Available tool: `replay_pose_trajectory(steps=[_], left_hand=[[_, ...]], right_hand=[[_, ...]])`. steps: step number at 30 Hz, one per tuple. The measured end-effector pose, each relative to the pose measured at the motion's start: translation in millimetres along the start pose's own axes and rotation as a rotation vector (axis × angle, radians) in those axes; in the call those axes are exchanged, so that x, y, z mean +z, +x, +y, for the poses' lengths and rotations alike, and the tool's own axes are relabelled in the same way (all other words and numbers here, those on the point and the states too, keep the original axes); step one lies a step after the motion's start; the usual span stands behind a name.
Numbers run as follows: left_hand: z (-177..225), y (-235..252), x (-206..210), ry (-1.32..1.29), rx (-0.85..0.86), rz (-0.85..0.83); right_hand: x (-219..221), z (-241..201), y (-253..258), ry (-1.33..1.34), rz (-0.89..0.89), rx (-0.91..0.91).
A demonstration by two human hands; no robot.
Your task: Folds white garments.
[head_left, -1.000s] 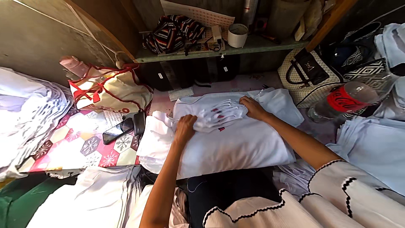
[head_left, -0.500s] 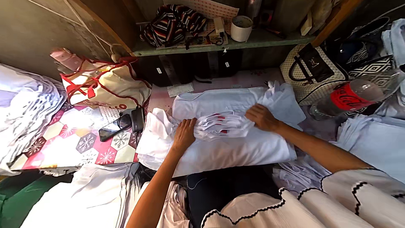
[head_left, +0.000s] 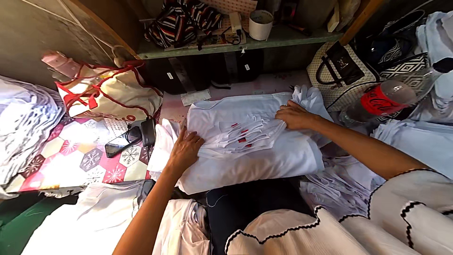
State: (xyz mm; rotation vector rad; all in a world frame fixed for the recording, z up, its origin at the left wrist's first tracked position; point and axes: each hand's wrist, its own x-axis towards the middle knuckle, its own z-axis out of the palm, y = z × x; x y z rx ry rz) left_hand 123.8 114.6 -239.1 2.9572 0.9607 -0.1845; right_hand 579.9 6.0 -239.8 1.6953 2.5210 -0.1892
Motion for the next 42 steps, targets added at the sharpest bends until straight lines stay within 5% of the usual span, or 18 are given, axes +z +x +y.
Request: replay_pose_trajectory(steps=[7,15,19,23,25,28,31,36,42], left_hand=[[-1,-59,-17,0.073,0.037,0.279],[18,-141,-52,-0.008,0.130,0.377],[24,-174,-92,-0.045,0.072,0.281],[-8,-130,-92,-0.116,0.019,0.287],[-24,-78,-85,-0.231,-0.141,0.027],[-52,5,-21,-0.292,-0.195,-0.226],[-65,47,9,-0.425,-0.157,-0.315],[-68,44,22,-0.491,-0.097,-0.306],[-28,-17,17,-0.397,-0.081,-0.241]], right_hand=[[-26,17,-45,0.023,0.220,-0.424],[-91,-34,-121,0.213,0.017,-0.246],[-131,-46,-149,0.340,-0.005,-0.235],[-127,-25,-111,0.448,-0.064,-0.140],[-108,-6,-66,0.477,-0.242,-0.004],[-37,33,-1,0.395,-0.350,0.068],[25,59,32,0.423,-0.259,0.069],[39,48,32,0.372,-0.208,0.073],[25,-13,-61,-0.044,0.458,-0.261]])
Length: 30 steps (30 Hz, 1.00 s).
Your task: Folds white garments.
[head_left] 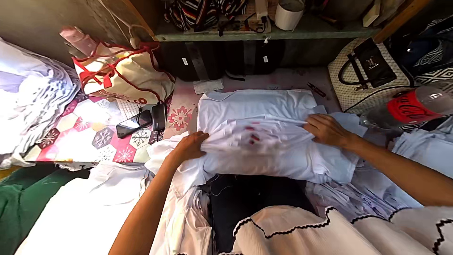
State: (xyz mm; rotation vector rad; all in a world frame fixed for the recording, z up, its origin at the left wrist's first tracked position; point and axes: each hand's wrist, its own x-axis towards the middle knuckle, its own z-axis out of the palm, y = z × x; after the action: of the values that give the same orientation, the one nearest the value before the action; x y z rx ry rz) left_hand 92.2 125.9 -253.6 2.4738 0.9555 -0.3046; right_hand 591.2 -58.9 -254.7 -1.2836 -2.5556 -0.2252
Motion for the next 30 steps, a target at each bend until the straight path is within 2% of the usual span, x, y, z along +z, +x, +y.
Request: replay_pose_trajectory(steps=[2,3,7,11,12,15,16,17,20,22,25,28,30], left_hand=[[18,-21,16,0.070,0.026,0.050],[27,-29,23,0.122,0.033,0.093],[39,-49,44,0.251,0.076,0.266],[38,-62,56,0.319,0.213,0.395],[42,-62,58,0.288,0.169,0.386],[53,-55,54,0.179,-0.135,0.214],[53,-52,53,0.182,-0.185,0.199],[51,-51,51,0.193,-0.190,0.219],[44,-69,45,0.160,-0.050,0.411],[51,-94,29,0.086,0.022,0.514],[79,-143,-14,0.096,0.077,0.622],[111,-202,-83,0.227,0.146,0.765],[115,-245,-140,0.357,0.234,0.866]], right_hand=[[5,-15,-29,-0.086,0.102,-0.055],[10,-18,-38,-0.070,0.093,-0.043],[15,-11,-38,0.024,-0.068,0.050],[4,-8,-22,0.006,-0.225,-0.022],[2,-9,-20,0.013,-0.243,-0.049],[2,-11,-20,0.030,-0.253,-0.114],[1,-13,-20,0.030,-0.260,-0.108],[-3,-15,-20,0.019,-0.269,-0.082],[-25,-25,-17,0.005,-0.224,0.030],[-54,-32,-11,0.029,-0.172,0.110],[-122,-54,-3,0.037,-0.125,0.201],[-217,-77,8,-0.049,0.041,0.214],[-290,-73,14,-0.121,0.157,0.154]])
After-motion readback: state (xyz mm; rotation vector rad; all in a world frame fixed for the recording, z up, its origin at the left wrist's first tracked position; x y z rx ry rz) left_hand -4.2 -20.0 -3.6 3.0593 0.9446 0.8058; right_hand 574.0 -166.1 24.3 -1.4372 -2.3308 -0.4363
